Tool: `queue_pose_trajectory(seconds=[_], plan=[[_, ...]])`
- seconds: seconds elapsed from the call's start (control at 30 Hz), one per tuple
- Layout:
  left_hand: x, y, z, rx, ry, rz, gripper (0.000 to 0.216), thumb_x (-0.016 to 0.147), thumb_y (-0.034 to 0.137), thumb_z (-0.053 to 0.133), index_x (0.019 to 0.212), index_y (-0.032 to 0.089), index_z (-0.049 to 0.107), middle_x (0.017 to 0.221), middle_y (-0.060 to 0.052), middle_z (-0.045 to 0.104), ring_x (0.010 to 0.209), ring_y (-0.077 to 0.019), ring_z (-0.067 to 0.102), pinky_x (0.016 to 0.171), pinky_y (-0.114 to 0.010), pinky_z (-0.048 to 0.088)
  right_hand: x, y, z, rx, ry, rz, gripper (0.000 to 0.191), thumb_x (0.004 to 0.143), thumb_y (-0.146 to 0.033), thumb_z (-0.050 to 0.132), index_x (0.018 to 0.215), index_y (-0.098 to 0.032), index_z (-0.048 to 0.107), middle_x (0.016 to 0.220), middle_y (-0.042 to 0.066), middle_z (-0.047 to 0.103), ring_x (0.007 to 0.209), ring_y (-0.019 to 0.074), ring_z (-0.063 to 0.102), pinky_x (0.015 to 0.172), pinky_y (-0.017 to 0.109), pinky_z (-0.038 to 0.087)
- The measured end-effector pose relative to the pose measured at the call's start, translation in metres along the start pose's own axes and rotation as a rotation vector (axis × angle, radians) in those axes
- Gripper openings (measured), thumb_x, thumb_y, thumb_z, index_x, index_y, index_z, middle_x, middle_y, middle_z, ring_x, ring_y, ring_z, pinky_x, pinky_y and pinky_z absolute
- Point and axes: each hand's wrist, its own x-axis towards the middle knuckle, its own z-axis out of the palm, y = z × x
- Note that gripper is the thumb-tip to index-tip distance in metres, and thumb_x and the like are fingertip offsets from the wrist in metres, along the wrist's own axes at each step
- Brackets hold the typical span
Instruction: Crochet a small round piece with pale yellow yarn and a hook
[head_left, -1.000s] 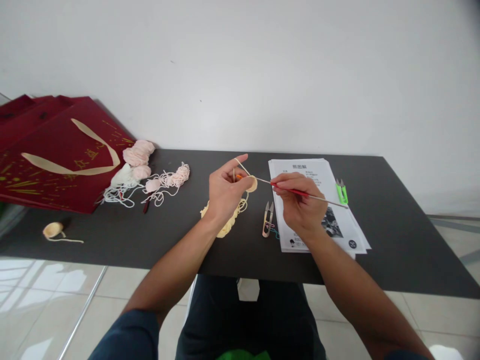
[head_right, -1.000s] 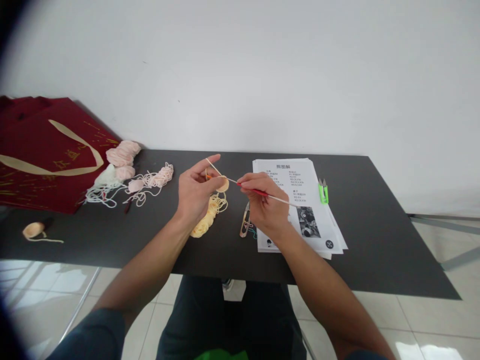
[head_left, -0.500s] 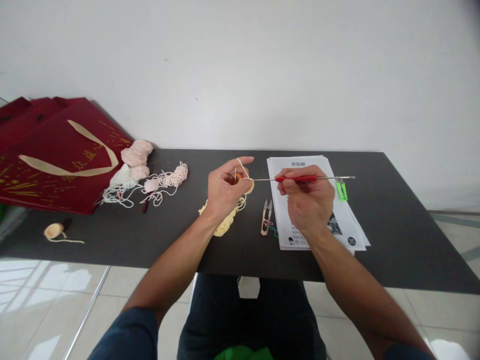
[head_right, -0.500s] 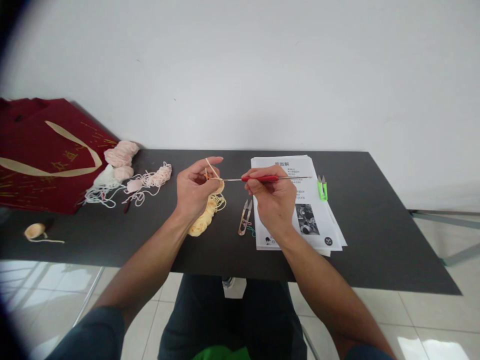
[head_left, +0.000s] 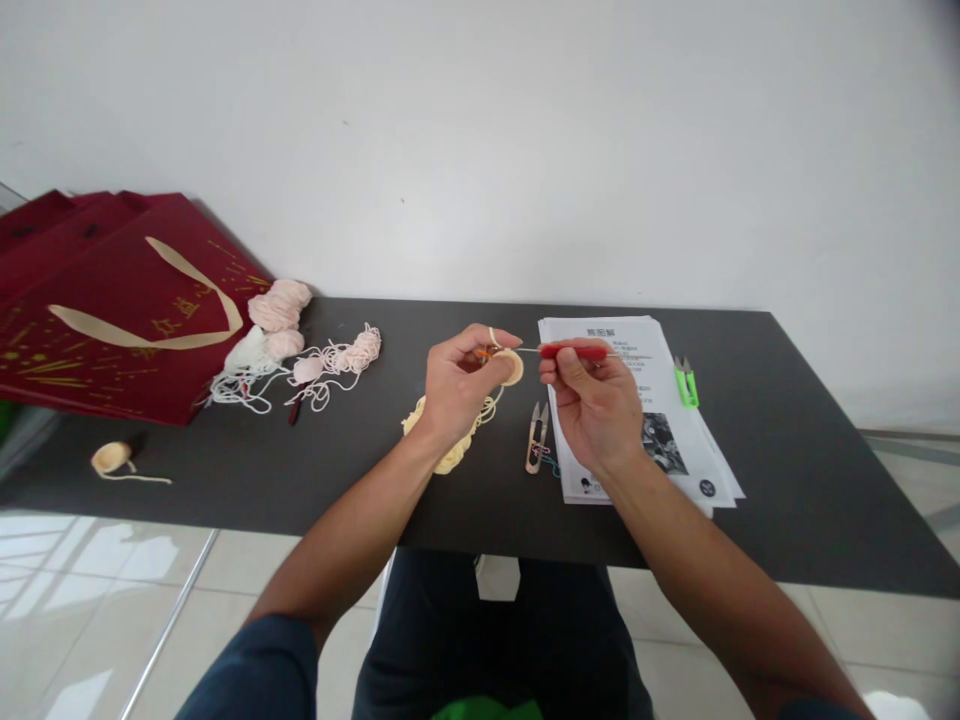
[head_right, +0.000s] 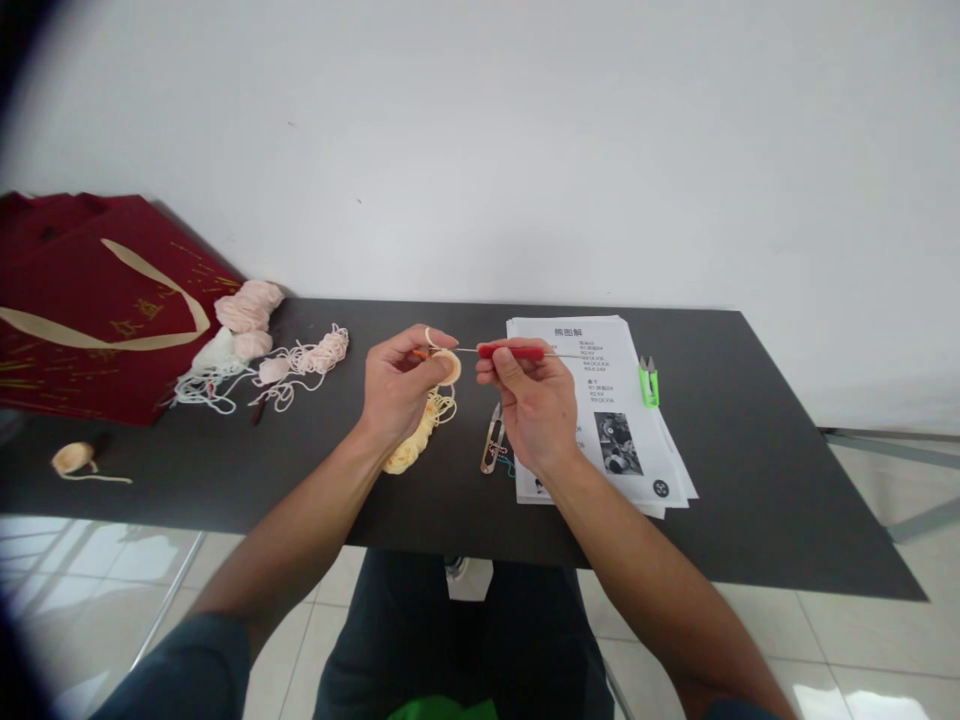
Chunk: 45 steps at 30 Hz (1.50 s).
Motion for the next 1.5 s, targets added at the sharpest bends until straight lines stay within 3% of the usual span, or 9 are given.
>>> queue_pose_trajectory(seconds=[0.13, 0.37, 0.67, 0.8, 0.93, 1.0, 1.13, 1.3, 1.5], plan=[[0.003, -0.002, -0.001, -0.028, 0.015, 0.066, 0.012, 0.073, 0.017, 0.084, 0.084, 0.023, 0.082, 0.087, -0.001, 0.068, 0.066, -0.007, 0.054, 0.06, -0.022, 0.043, 0.0, 0.001, 0.001, 0.011, 0.02, 0.016, 0.009, 0.09, -0.03, 0.08, 0.095, -0.024, 0.075, 0.094, -0.002, 0.083, 0.074, 0.0079, 0.077, 0.071, 0.018, 0.067], [0.003, -0.004, 0.001, -0.024, 0.037, 0.015, 0.053, 0.071, 0.016, 0.086, 0.122, 0.027, 0.078, 0.082, 0.003, 0.068, 0.067, -0.0071, 0.058, 0.062, -0.021, 0.047, -0.004, 0.002, 0.008, 0.035, 0.076, 0.005, 0.015, 0.086, -0.031, 0.084, 0.095, -0.024, 0.075, 0.092, -0.001, 0.084, 0.072, 0.0099, 0.078, 0.072, 0.022, 0.069], [0.004, -0.007, -0.001, -0.056, 0.045, 0.011, 0.046, 0.073, 0.022, 0.089, 0.117, 0.027, 0.08, 0.088, 0.0, 0.076, 0.071, -0.0096, 0.064, 0.069, -0.024, 0.051, -0.015, 0.004, 0.015, -0.136, 0.116, -0.168, 0.016, 0.088, -0.029, 0.081, 0.102, -0.024, 0.075, 0.092, 0.001, 0.084, 0.074, 0.0156, 0.08, 0.071, 0.031, 0.07], [0.003, -0.005, 0.002, -0.158, 0.069, -0.061, 0.048, 0.07, 0.023, 0.092, 0.116, 0.027, 0.079, 0.087, -0.001, 0.078, 0.069, -0.0086, 0.065, 0.06, -0.02, 0.047, -0.026, 0.002, 0.017, -0.401, 0.152, -0.351, 0.02, 0.091, -0.025, 0.078, 0.111, -0.027, 0.08, 0.098, 0.004, 0.085, 0.077, 0.0184, 0.081, 0.076, 0.037, 0.071], [0.003, 0.001, 0.004, -0.309, 0.094, -0.222, 0.048, 0.067, 0.023, 0.095, 0.112, 0.026, 0.08, 0.083, -0.003, 0.079, 0.06, -0.0056, 0.06, 0.045, -0.015, 0.031, -0.029, 0.005, 0.009, -0.621, -0.042, -0.706, 0.042, 0.087, -0.009, 0.077, 0.119, -0.037, 0.079, 0.119, 0.003, 0.083, 0.098, 0.0231, 0.081, 0.084, 0.042, 0.07], [0.004, 0.004, 0.004, -0.373, 0.089, -0.285, 0.046, 0.065, 0.022, 0.096, 0.109, 0.025, 0.081, 0.081, -0.003, 0.079, 0.054, -0.003, 0.054, 0.043, -0.014, 0.028, -0.028, 0.009, 0.006, -0.621, -0.081, -0.755, 0.05, 0.085, -0.005, 0.077, 0.123, -0.038, 0.078, 0.122, 0.003, 0.082, 0.102, 0.023, 0.081, 0.087, 0.043, 0.069], [0.006, 0.009, 0.002, -0.418, 0.068, -0.356, 0.044, 0.063, 0.019, 0.095, 0.105, 0.022, 0.083, 0.078, -0.002, 0.078, 0.047, -0.0001, 0.044, 0.04, -0.014, 0.023, -0.02, 0.013, 0.006, -0.379, -0.023, -0.485, 0.03, 0.088, -0.014, 0.078, 0.11, -0.035, 0.082, 0.115, 0.002, 0.084, 0.091, 0.0206, 0.081, 0.08, 0.04, 0.071], [0.005, 0.013, 0.003, -0.359, 0.045, -0.324, 0.047, 0.062, 0.014, 0.092, 0.107, 0.019, 0.082, 0.076, -0.002, 0.077, 0.05, -0.0019, 0.05, 0.042, -0.015, 0.025, -0.006, 0.004, 0.009, -0.01, 0.017, -0.167, 0.011, 0.087, -0.022, 0.082, 0.096, -0.029, 0.082, 0.096, 0.0, 0.085, 0.077, 0.0141, 0.079, 0.07, 0.028, 0.067], [0.005, 0.013, 0.003, -0.296, 0.056, -0.257, 0.048, 0.062, 0.012, 0.089, 0.109, 0.022, 0.082, 0.075, 0.0, 0.073, 0.063, -0.0072, 0.064, 0.044, -0.016, 0.025, 0.001, -0.008, 0.004, 0.045, 0.032, -0.185, 0.012, 0.08, -0.023, 0.088, 0.088, -0.027, 0.08, 0.092, -0.001, 0.083, 0.071, 0.0119, 0.075, 0.065, 0.026, 0.063]])
